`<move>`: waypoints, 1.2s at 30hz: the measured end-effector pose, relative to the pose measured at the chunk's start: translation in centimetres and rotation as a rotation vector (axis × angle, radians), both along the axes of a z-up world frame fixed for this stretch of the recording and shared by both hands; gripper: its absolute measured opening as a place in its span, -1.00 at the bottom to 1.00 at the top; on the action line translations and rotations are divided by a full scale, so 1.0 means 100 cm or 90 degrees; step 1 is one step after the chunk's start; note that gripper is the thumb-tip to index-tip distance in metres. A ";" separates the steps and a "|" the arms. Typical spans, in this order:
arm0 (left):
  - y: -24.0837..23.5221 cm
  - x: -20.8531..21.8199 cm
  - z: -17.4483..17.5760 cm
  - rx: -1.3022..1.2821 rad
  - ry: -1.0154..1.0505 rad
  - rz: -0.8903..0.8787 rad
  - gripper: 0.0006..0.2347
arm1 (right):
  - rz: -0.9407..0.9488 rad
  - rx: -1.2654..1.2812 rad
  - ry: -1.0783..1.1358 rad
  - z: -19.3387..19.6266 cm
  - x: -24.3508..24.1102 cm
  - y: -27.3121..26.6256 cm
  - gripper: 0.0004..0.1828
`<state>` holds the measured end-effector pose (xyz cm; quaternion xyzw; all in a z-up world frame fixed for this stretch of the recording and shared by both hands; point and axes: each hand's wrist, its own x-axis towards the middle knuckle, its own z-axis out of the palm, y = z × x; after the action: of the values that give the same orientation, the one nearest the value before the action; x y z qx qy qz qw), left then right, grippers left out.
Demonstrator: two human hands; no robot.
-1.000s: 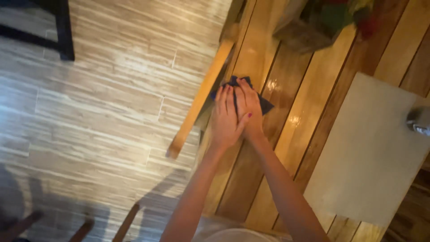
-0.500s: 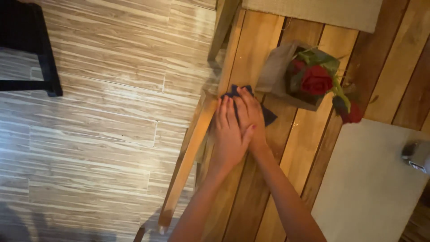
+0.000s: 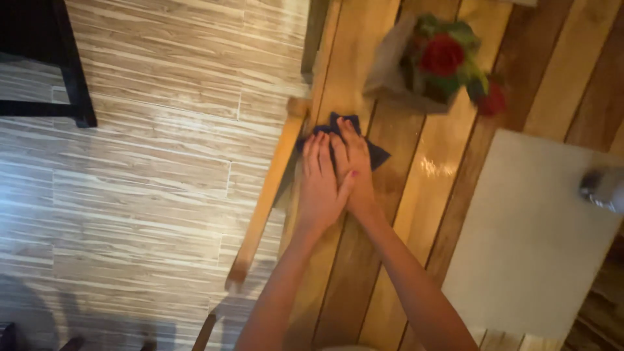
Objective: Cleaning a wooden table with a spray bottle and cloth and arranging placemats.
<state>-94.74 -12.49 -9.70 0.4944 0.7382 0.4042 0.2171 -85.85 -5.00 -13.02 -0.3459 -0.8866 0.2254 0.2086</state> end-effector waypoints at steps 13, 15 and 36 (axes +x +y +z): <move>-0.118 0.067 -0.009 0.025 0.039 -0.019 -0.31 | -0.014 0.015 -0.047 0.001 0.070 -0.121 -0.43; -0.138 0.078 -0.006 0.015 0.056 -0.051 -0.31 | -0.031 -0.024 -0.038 0.019 0.081 -0.142 -0.40; -0.318 0.194 -0.025 0.038 0.115 -0.040 -0.31 | -0.051 0.032 -0.005 -0.005 0.200 -0.323 -0.47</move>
<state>-75.32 -44.26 -12.23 0.5583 0.7264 0.3727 0.1475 -65.86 -37.33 -13.56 -0.3764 -0.8783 0.1931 0.2227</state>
